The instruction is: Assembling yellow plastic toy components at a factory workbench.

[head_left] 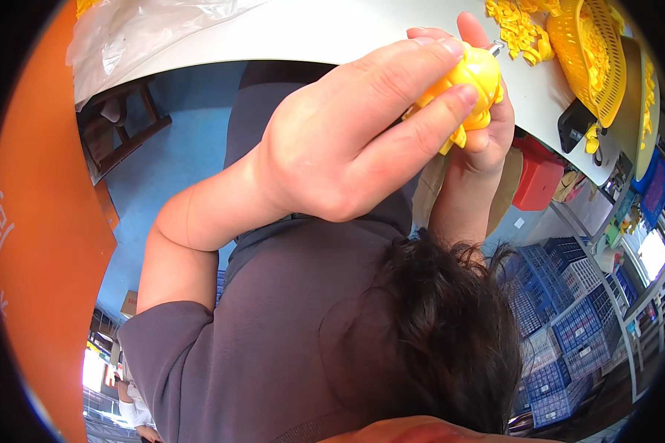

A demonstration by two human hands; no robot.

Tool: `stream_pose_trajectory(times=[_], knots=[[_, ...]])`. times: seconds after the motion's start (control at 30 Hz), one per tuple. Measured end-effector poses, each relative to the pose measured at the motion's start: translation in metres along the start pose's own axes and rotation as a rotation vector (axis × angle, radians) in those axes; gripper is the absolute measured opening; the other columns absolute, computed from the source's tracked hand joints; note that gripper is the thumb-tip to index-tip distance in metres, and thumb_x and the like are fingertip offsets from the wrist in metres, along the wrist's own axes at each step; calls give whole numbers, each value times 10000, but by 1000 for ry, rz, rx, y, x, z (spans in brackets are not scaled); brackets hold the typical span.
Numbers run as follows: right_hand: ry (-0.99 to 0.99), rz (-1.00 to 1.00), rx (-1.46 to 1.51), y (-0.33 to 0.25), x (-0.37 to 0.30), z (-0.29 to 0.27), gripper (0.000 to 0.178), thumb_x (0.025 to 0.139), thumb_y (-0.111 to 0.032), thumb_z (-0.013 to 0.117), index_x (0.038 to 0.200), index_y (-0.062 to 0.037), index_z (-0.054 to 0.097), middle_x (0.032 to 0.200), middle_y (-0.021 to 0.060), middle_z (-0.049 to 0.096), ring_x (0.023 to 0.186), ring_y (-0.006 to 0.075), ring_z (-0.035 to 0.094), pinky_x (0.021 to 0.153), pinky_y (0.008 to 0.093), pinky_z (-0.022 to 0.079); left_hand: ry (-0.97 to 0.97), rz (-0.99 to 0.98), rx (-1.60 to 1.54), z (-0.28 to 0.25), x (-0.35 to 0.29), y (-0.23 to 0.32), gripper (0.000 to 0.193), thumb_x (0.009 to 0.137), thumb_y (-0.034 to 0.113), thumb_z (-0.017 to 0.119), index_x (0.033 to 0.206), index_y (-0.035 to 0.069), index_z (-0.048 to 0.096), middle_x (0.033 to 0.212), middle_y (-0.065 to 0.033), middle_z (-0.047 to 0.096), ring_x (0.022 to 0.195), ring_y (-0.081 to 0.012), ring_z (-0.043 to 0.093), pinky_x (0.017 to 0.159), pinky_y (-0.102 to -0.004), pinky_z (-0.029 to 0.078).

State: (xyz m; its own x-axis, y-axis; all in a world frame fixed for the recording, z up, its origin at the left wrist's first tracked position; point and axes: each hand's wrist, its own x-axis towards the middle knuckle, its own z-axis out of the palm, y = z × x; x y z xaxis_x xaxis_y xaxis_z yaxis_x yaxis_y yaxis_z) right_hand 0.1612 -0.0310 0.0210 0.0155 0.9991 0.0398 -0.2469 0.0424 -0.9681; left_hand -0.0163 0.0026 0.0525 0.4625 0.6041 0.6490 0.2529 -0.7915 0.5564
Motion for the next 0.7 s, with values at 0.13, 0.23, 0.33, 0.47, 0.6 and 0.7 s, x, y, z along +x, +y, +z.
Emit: stream_pose_trajectory(times=[0.13,0.23,0.33,0.47,0.6,0.7], knots=[[-29,30,46,0,1,-2,1144,718,-567,820,1493,77,278,1367,312,490,1250,339,556,1056,413,458,-9,-12,-2,-1,-1,1,417,760,-53,763,1164,7,675,1271,-200,602,1114,-327,652,937,-368,567],[-38,41,82,2,1,-3,1141,720,-547,828,1495,77,271,1383,314,474,1251,348,553,1054,418,458,4,-28,-21,-1,1,3,407,762,-58,757,1156,6,677,1264,-201,606,1102,-325,656,935,-367,567],[-65,38,94,10,2,-12,1135,728,-540,829,1498,76,265,1392,313,467,1254,348,551,1059,422,453,2,-44,-13,0,2,2,392,764,-63,751,1145,3,681,1250,-202,615,1085,-317,663,928,-356,569],[-80,15,114,18,2,-17,1119,731,-503,844,1498,71,267,1391,293,479,1255,338,551,1076,431,441,31,-76,31,5,-2,2,381,760,-62,751,1132,-3,685,1232,-203,626,1070,-304,671,912,-344,574],[-61,45,169,24,1,-19,1094,715,-464,870,1491,52,297,1377,267,505,1260,330,550,1077,430,444,13,-94,-19,9,-3,-2,390,759,-112,702,1135,-7,684,1257,-219,614,1077,-308,670,928,-342,562],[-60,-8,309,24,0,-20,950,744,-342,873,1436,93,389,1523,194,381,1291,252,524,1070,357,442,35,-109,-192,11,-1,1,436,755,-101,671,1185,-31,653,1306,-244,582,1149,-335,633,973,-351,530]])
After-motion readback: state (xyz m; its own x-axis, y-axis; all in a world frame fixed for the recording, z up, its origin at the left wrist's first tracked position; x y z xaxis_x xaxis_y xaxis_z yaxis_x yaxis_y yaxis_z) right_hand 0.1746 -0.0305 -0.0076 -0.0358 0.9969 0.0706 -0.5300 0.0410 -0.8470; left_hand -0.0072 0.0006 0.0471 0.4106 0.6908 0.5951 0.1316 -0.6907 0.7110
